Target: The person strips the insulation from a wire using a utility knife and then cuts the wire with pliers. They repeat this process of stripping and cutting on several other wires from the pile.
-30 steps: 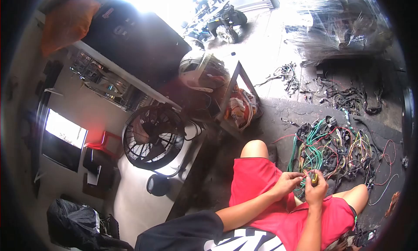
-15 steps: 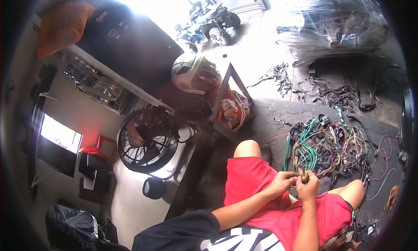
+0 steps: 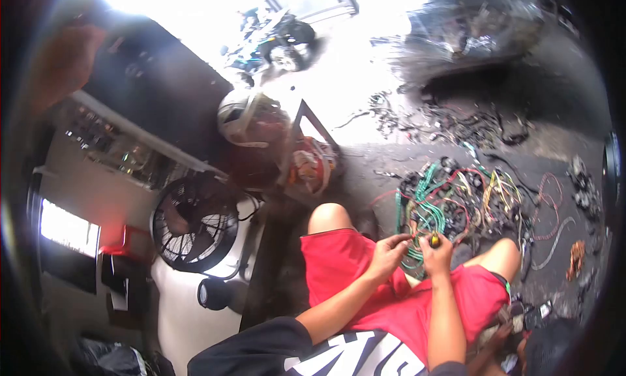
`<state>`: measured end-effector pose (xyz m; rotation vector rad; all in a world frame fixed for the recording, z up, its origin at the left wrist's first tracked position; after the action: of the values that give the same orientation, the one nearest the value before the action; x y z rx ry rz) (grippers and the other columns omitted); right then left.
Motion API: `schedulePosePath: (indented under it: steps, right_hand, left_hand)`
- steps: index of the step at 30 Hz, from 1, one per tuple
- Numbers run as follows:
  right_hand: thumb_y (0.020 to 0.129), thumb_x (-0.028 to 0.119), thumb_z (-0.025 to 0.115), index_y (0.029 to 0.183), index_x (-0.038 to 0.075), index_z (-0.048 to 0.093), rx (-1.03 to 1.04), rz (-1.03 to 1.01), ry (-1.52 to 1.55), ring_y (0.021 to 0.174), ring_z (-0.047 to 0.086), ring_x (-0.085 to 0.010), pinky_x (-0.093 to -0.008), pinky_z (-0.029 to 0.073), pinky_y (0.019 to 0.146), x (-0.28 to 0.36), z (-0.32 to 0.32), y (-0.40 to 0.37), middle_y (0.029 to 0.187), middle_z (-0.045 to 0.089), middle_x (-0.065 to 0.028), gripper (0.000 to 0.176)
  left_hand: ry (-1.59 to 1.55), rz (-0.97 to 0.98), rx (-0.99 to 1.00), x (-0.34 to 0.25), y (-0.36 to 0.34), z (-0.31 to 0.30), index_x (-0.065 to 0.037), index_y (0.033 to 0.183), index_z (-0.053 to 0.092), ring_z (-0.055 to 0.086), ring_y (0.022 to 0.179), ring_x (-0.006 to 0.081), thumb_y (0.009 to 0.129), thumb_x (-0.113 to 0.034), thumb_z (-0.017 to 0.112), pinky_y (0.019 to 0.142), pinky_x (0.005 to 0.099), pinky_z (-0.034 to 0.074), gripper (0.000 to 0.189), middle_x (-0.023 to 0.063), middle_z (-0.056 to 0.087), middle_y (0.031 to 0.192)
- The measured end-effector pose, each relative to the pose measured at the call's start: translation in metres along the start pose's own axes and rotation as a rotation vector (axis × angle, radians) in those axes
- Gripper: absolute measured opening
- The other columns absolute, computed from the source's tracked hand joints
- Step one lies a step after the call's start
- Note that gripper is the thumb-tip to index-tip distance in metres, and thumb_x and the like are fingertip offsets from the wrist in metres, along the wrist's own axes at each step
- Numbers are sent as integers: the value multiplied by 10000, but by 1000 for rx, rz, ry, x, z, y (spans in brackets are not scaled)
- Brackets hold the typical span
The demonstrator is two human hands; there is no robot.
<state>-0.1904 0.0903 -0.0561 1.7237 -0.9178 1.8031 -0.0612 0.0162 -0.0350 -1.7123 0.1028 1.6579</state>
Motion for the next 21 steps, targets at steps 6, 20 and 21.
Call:
schedulePosePath:
  steps: [6,20,21]
  right_hand:
    - [713,117,709,715,17,583,-323,297,-154,567,538,-124,-292,433,565,-56,-21,36,636,600,-33,162]
    - [687,187,582,866,-43,561,-313,793,-237,803,578,-357,-416,426,749,-224,21,165,845,613,-210,292]
    - [682,182,589,858,-40,561,-316,835,-160,803,580,-341,-406,425,752,-257,31,163,840,615,-199,284]
  left_hand:
    - [136,-38,32,15,19,-1,28,1124,589,563,759,92,883,-58,525,693,237,454,265,40,635,860]
    - [1494,97,149,6,328,-29,-99,939,683,607,930,311,774,-112,517,800,415,463,234,138,663,910]
    - [1528,132,77,3,340,-32,-99,1005,655,558,1030,322,779,-139,524,861,436,434,265,132,635,1013]
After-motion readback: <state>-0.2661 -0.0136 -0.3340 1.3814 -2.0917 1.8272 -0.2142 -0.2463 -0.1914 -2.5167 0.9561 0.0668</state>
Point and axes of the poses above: each hand's wrist, its own y-axis towards the middle knuckle, its own z-axis out of the palm, x = y × z, the point moved 3 cm from there along y, towards the middle knuckle
